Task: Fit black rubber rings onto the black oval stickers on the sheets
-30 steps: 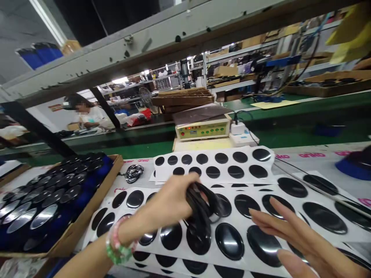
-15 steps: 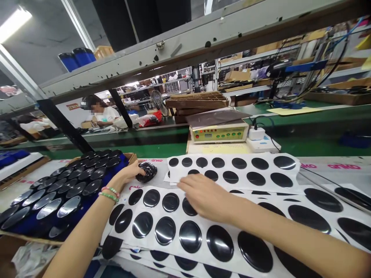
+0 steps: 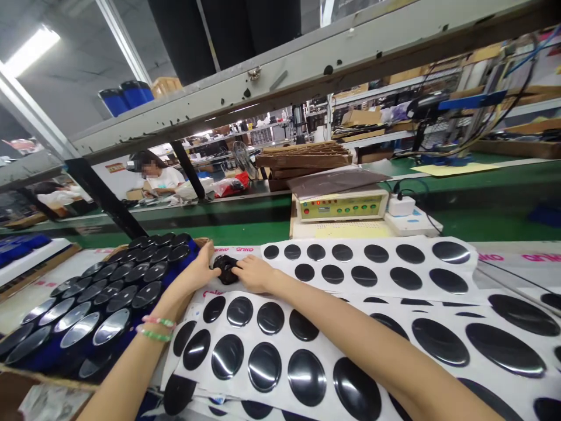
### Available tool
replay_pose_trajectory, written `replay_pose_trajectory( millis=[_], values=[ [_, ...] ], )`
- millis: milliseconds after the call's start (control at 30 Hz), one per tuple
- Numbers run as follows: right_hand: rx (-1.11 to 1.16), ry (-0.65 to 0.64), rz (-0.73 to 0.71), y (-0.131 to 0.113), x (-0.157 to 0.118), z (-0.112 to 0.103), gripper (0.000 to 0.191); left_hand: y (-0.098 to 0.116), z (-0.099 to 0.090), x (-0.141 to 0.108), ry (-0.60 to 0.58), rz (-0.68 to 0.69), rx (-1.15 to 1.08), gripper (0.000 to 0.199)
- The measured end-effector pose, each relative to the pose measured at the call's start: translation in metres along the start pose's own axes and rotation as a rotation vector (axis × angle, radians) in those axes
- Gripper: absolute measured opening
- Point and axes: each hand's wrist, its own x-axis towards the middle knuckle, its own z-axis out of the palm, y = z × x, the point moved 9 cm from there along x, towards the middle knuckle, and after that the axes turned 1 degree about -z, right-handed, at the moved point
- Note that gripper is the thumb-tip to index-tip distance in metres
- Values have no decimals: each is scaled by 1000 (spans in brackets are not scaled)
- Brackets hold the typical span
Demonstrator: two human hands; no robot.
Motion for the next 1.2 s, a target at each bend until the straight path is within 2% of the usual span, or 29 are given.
replay_pose_trajectory(
  millis=[100,167,233,267,300,333,400,467,500,567,600,667,733,833,967,1100,1200],
  values=[
    [21,-6,51,-5,2,-29,27,45,-15,-3,107,89,114,52],
    [3,22,133,-3,-12,-63,25,93,-16,-9,184,195,157,42],
    [-54,52,245,9,-47,-105,25,150,-4,-20,240,358,146,32],
    [-89,60,302,16,-75,-127,30,180,9,-29,245,470,111,27],
    [-111,50,341,21,-109,-145,24,208,27,-39,210,581,39,23],
    [-135,54,400,27,-148,-162,20,234,50,-51,127,691,-51,20],
    [-187,105,557,35,-239,-187,25,279,109,-79,-134,877,-215,20],
    [-250,204,769,36,-331,-196,34,312,170,-109,-371,1020,-232,24],
    [-270,246,846,31,-369,-192,34,324,201,-124,-479,1086,-172,22],
    [-235,279,915,15,-421,-167,29,338,252,-150,-632,1205,-29,15],
    [-207,348,930,5,-437,-157,28,342,272,-158,-686,1247,29,13],
    [-190,425,936,-12,-452,-136,27,348,298,-168,-733,1297,82,14],
    [-204,463,944,-23,-454,-123,29,349,313,-171,-753,1328,111,18],
    [-208,479,960,-27,-452,-117,33,344,324,-176,-769,1392,164,22],
    [-183,520,967,-26,-455,-120,35,335,331,-184,-781,1476,185,18],
    [-158,559,991,-25,-456,-122,33,331,331,-177,-796,1432,126,25],
    [-149,572,1004,-25,-455,-124,35,335,323,-165,-811,1378,34,21]
  ],
)
